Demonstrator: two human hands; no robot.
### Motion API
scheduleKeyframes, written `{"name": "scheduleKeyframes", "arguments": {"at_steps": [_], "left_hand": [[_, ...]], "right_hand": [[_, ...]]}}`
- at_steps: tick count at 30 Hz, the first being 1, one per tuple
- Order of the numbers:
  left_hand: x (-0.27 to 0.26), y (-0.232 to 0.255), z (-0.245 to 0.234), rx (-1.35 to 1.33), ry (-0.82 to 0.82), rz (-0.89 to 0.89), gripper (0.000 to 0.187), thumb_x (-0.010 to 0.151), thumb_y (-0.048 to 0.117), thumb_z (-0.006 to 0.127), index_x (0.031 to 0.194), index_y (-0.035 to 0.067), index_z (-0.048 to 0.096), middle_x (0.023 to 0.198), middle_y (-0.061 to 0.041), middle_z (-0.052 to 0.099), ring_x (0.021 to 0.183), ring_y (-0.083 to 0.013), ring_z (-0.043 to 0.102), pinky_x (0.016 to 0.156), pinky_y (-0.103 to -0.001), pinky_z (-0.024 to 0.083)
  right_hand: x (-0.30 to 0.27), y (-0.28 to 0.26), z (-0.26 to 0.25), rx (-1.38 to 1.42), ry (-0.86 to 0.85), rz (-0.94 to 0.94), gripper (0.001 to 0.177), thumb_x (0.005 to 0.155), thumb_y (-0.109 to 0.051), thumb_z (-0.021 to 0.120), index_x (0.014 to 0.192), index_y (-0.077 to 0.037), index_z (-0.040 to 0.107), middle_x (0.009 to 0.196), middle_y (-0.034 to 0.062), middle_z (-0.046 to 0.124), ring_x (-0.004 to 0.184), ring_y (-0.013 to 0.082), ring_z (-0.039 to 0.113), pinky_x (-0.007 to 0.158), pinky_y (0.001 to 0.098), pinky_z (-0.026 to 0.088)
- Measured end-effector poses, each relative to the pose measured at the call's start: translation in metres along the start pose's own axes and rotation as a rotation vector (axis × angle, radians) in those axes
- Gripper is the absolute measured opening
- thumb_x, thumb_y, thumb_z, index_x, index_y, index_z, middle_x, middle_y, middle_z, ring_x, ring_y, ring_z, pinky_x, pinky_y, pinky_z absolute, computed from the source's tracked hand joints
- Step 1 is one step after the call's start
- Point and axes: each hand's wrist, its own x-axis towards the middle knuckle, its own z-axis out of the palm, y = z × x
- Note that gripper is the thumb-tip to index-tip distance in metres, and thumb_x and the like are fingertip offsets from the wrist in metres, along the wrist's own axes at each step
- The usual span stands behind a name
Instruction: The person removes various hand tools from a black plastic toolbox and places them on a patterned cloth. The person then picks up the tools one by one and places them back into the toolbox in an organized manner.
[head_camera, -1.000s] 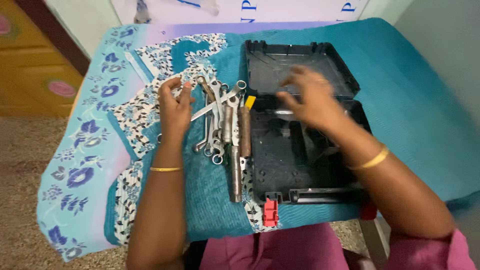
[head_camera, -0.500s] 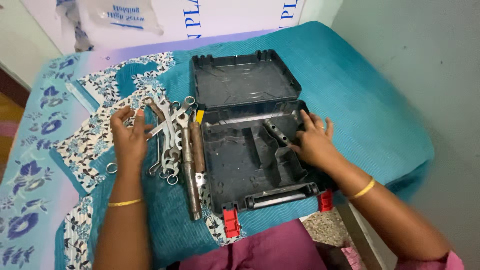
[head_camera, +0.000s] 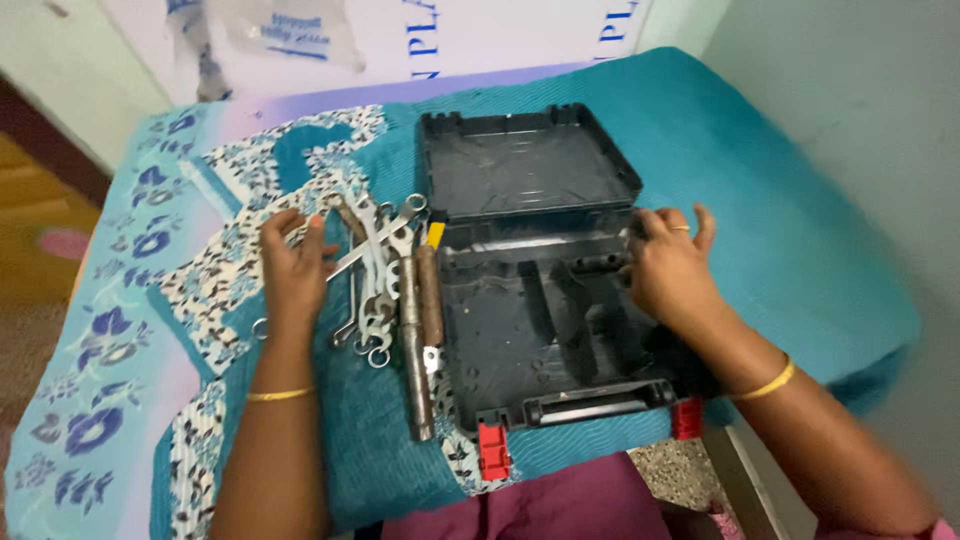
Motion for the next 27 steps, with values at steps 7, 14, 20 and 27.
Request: {"name": "scheduleKeyframes", "arguments": {"at_steps": [7,14,20,27], "left_hand": [[-0.005,0.012,0.002,0.077,0.026,0.022,0.062,0.101,0.044,0.063,0.140,0.001,0.042,0.137,-0.016,0.053,0.086,-0.0194,0.073,0.064,-0.030,0.059],[0.008,0.021,-0.032,0.014,0.142,0.114,0.054,0.104,0.040,0.065,0.137,0.001,0.047,0.132,-0.016,0.058,0.086,-0.0192,0.072,0.065,-0.029,0.056],[0.012,0.024,-0.054,0.111,0.276,0.022,0.028,0.103,0.027,0.063,0.119,0.004,0.062,0.108,-0.009,0.072,0.083,-0.0170,0.072,0.065,-0.029,0.055],[-0.001,0.021,-0.031,0.574,-0.295,0.091,0.039,0.083,0.020,0.083,0.115,0.003,0.067,0.107,-0.014,0.074,0.096,-0.0273,0.073,0.083,-0.040,0.057]], "right_hand": [[0.012,-0.045,-0.070,-0.088,0.240,-0.100,0.028,0.092,-0.020,0.073,0.114,-0.002,0.073,0.129,0.0068,0.060,0.127,0.0241,0.054,0.124,0.0561,0.015],[0.029,-0.104,-0.095,-0.116,0.304,-0.226,0.032,0.089,-0.019,0.068,0.116,-0.001,0.071,0.126,0.0142,0.059,0.118,0.0314,0.055,0.117,0.0559,0.025],[0.058,-0.198,-0.049,-0.138,0.100,-0.425,0.027,0.089,-0.019,0.060,0.106,-0.001,0.073,0.112,0.0204,0.063,0.103,0.0331,0.058,0.097,0.0566,0.040],[0.062,-0.240,-0.019,0.017,0.165,-0.425,0.045,0.095,-0.040,0.053,0.120,-0.007,0.070,0.109,0.0280,0.069,0.084,0.0394,0.068,0.086,0.0612,0.042]]}}
